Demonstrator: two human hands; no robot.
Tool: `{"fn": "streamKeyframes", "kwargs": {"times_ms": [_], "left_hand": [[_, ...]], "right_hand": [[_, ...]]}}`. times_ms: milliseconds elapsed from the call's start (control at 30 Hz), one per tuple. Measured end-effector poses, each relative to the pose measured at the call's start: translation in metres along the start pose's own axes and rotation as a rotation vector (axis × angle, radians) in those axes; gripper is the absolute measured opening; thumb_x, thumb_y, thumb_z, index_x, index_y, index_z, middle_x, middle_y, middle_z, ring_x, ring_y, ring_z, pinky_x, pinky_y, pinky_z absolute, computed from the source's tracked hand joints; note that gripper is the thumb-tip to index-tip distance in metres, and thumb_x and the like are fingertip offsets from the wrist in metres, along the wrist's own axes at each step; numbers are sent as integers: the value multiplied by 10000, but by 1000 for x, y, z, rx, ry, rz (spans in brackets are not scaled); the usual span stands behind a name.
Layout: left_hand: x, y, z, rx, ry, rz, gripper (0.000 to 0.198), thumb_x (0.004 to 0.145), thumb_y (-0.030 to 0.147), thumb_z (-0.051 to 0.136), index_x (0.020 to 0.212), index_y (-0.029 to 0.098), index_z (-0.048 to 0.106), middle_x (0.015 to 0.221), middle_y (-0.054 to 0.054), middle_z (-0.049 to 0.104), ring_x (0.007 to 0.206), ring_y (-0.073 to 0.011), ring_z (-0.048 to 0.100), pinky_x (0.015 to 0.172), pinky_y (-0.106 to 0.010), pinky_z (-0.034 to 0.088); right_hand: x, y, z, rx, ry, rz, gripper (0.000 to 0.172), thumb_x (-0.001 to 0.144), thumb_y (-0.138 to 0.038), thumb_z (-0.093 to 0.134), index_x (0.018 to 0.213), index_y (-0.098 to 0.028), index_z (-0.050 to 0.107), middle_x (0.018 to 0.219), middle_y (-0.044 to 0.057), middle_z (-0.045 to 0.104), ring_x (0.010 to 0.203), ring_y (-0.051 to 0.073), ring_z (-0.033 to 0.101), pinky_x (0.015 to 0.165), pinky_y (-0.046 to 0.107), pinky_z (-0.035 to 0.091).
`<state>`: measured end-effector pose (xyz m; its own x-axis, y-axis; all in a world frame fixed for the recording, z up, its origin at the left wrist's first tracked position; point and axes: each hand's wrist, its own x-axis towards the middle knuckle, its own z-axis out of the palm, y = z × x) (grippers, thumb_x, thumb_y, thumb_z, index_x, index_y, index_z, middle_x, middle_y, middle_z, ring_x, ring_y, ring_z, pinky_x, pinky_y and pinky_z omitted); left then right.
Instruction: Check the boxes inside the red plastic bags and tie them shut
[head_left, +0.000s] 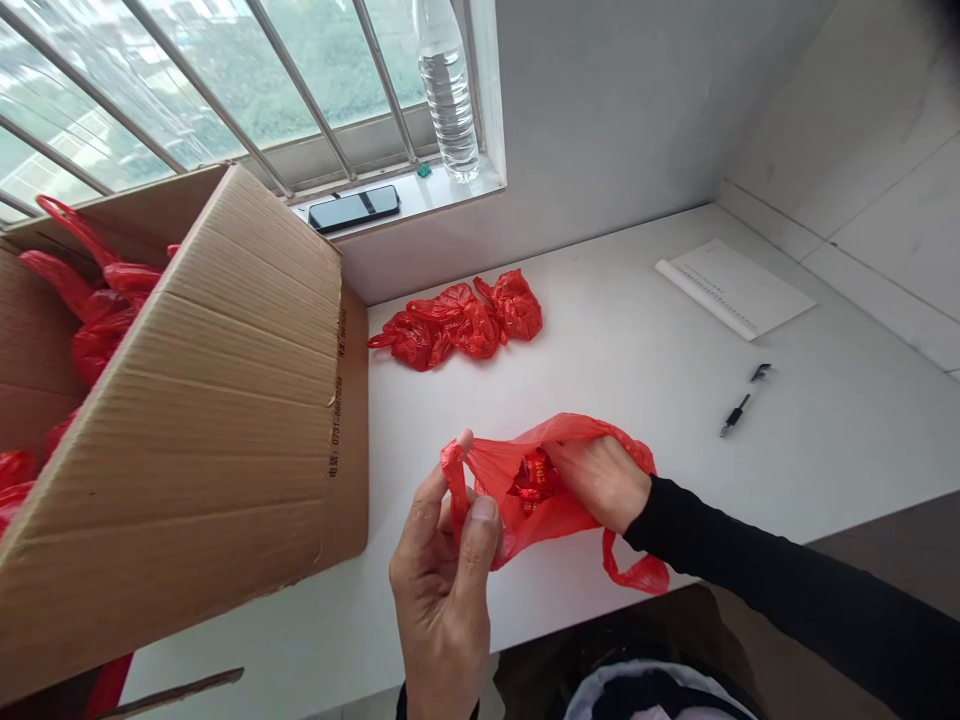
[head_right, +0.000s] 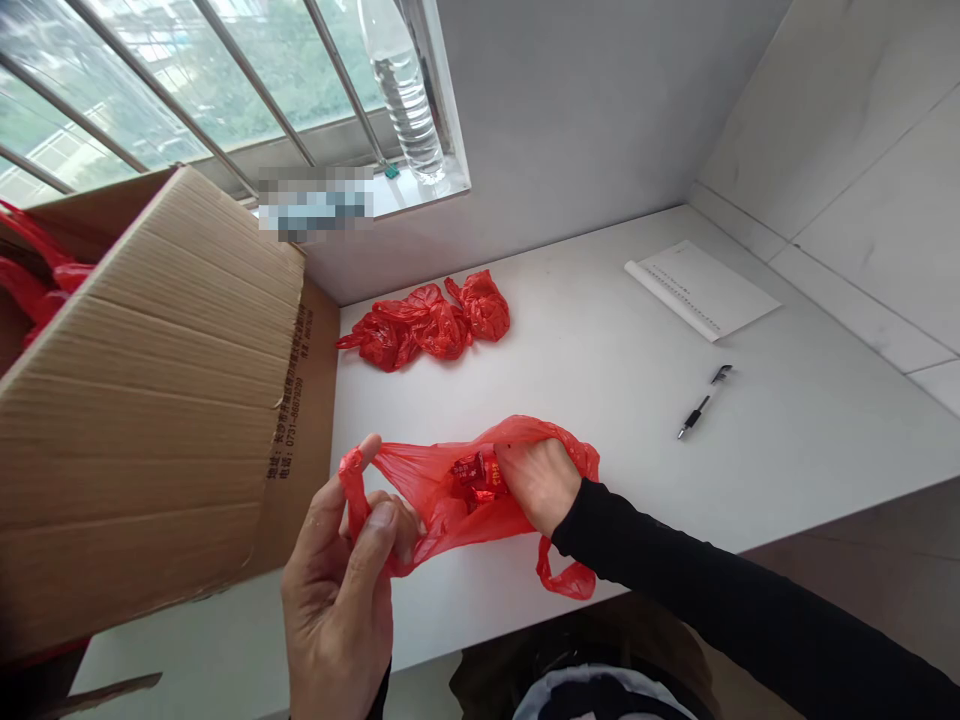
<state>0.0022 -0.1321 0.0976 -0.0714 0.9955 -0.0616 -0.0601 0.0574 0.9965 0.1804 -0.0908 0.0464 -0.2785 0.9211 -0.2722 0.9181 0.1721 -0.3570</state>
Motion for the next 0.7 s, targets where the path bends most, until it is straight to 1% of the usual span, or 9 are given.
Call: {"fn": "streamKeyframes", "kwargs": {"times_ms": [67, 133, 233, 300, 400, 467, 600, 700], "left_hand": [[-1, 2, 1, -10, 8, 8, 416, 951, 334, 679, 1365, 381, 661, 658, 45, 486, 620, -113, 449, 660, -211, 524], [-2, 5, 2, -24, 23, 9, 389, 947, 339, 688, 1333, 382, 686, 643, 48, 478, 611, -109, 446, 650, -203, 521], [-4, 9, 5, -35, 33, 10, 357, 941, 341, 697, 1295, 384, 713, 632, 50, 468, 599, -101, 442, 631, -192, 508], [-5, 10, 6, -36, 26, 9, 359, 942, 344, 699, 1298, 389, 711, 639, 50, 462, 597, -95, 440, 628, -186, 499], [-5, 10, 6, -29, 38, -8, 364, 943, 348, 701, 1303, 397, 706, 647, 46, 459, 607, -98, 434, 621, -177, 489], [-5, 9, 6, -35, 38, -17, 360, 949, 350, 694, 1305, 402, 703, 651, 44, 458, 615, -102, 432, 629, -181, 493], [-4, 6, 3, -44, -17, -11, 381, 962, 345, 674, 1340, 396, 678, 667, 43, 453, 624, -102, 437, 624, -188, 498], [-4, 6, 2, -31, 9, -4, 383, 958, 340, 681, 1337, 393, 679, 665, 48, 461, 625, -99, 447, 631, -179, 502]], "right_hand": [[-7, -2, 2, -2, -54, -49, 185, 895, -36, 542, 938, -164, 667, 806, 69, 707, 700, 202, 630, 570, 314, 316], [-14, -5, 6, 16, -111, -131, 170, 906, -67, 557, 963, -186, 664, 805, 46, 705, 695, 191, 622, 557, 318, 278], [-21, -10, 10, 60, -168, -233, 142, 954, -130, 554, 934, -225, 658, 882, 11, 725, 774, 169, 643, 577, 305, 285], [-22, -12, 11, 63, -177, -226, 159, 968, -128, 534, 948, -226, 657, 896, 14, 730, 784, 169, 648, 580, 307, 279], [-17, -15, 12, 45, -177, -192, 182, 980, -132, 515, 1067, -223, 647, 837, 27, 720, 725, 186, 640, 570, 325, 253], [-12, -17, 14, 39, -182, -187, 205, 991, -152, 515, 1152, -221, 621, 829, 31, 722, 719, 192, 651, 574, 324, 262], [-9, -20, 17, 16, -190, -157, 260, 981, -159, 532, 1234, -192, 583, 831, 56, 735, 715, 217, 677, 560, 324, 278], [-13, -18, 14, 4, -174, -114, 286, 985, -157, 515, 1269, -171, 550, 774, 52, 718, 660, 218, 662, 531, 321, 289]]}}
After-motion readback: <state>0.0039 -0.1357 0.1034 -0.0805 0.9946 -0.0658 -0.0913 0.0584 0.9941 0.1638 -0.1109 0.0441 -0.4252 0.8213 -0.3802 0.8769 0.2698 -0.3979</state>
